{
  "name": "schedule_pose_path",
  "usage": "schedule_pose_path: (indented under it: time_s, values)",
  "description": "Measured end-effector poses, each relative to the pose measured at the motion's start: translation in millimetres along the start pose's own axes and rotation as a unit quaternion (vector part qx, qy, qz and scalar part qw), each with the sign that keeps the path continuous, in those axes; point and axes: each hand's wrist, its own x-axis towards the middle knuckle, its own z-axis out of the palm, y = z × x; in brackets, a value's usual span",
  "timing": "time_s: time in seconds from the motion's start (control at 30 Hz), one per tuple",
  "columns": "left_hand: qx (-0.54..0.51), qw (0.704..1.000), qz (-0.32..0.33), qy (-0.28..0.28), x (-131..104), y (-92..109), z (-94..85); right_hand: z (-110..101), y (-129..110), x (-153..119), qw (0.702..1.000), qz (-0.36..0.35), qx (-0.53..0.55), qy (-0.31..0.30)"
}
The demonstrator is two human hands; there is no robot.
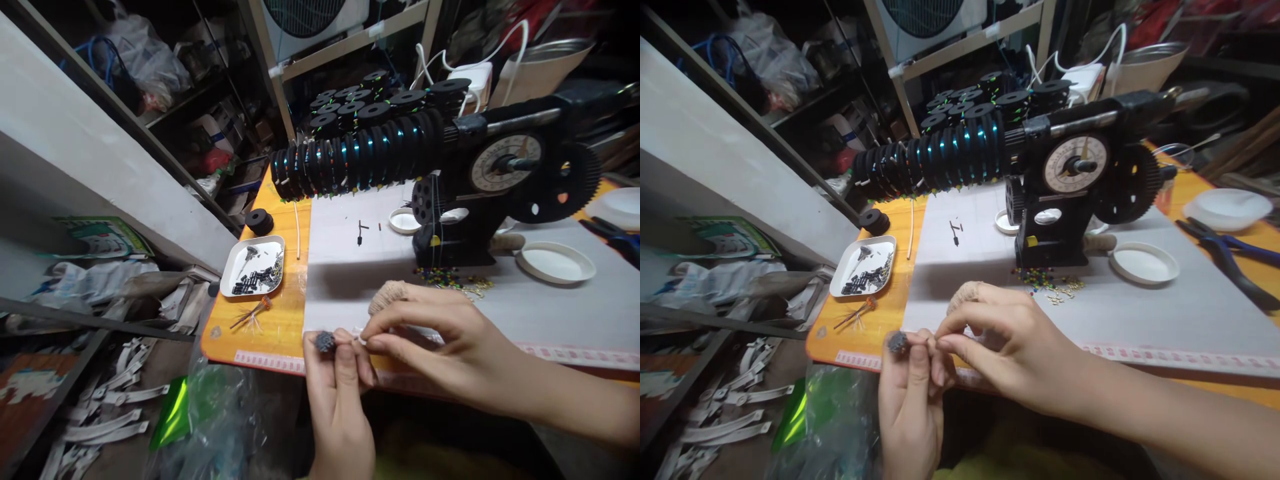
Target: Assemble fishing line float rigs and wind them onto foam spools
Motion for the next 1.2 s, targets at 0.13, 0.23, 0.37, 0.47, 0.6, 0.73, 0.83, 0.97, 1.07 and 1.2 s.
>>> schedule_pose_path:
  time_s: [0.13, 0.23, 0.37, 0.47, 0.6, 0.73, 0.83, 0.97, 1.07, 1.2]
  values:
    - [-0.008, 0.997, 0.081, 0.012, 2, -1, -3.4, 0, 2, 0, 0.999, -0.028, -0.027, -0.007]
    - [0.019, 0.994, 0.111, 0.015, 1, -2, -7.0, 0, 1, 1, 0.998, -0.036, -0.043, -0.020]
    - [0.048, 0.993, 0.112, -0.004, 0, -3, -9.6, 0, 0, 0, 0.998, -0.033, -0.042, -0.025]
    - [0.055, 0.992, 0.113, -0.010, 0, -3, -9.4, 0, 0, -1, 0.998, -0.030, -0.042, -0.027]
    - [0.058, 0.992, 0.111, -0.018, 0, -3, -7.1, -1, 0, 0, 0.999, -0.026, -0.034, -0.017]
    - [0.082, 0.993, 0.085, 0.016, -3, -4, -2.6, -2, 1, 1, 1.000, -0.026, -0.005, -0.006]
    - [0.098, 0.992, 0.075, 0.030, -4, -5, 1.0, -2, 2, 0, 1.000, -0.025, -0.004, -0.009]
    - [0.027, 0.990, 0.135, 0.043, 2, -2, 5.8, 1, 1, -3, 0.997, -0.050, -0.052, -0.034]
    - [-0.050, 0.971, 0.216, 0.085, 8, 7, 7.7, 1, 1, -3, 0.991, -0.086, -0.095, -0.025]
    - [-0.072, 0.945, 0.286, 0.143, 17, 21, 3.7, -2, 2, 0, 0.992, -0.085, -0.094, 0.003]
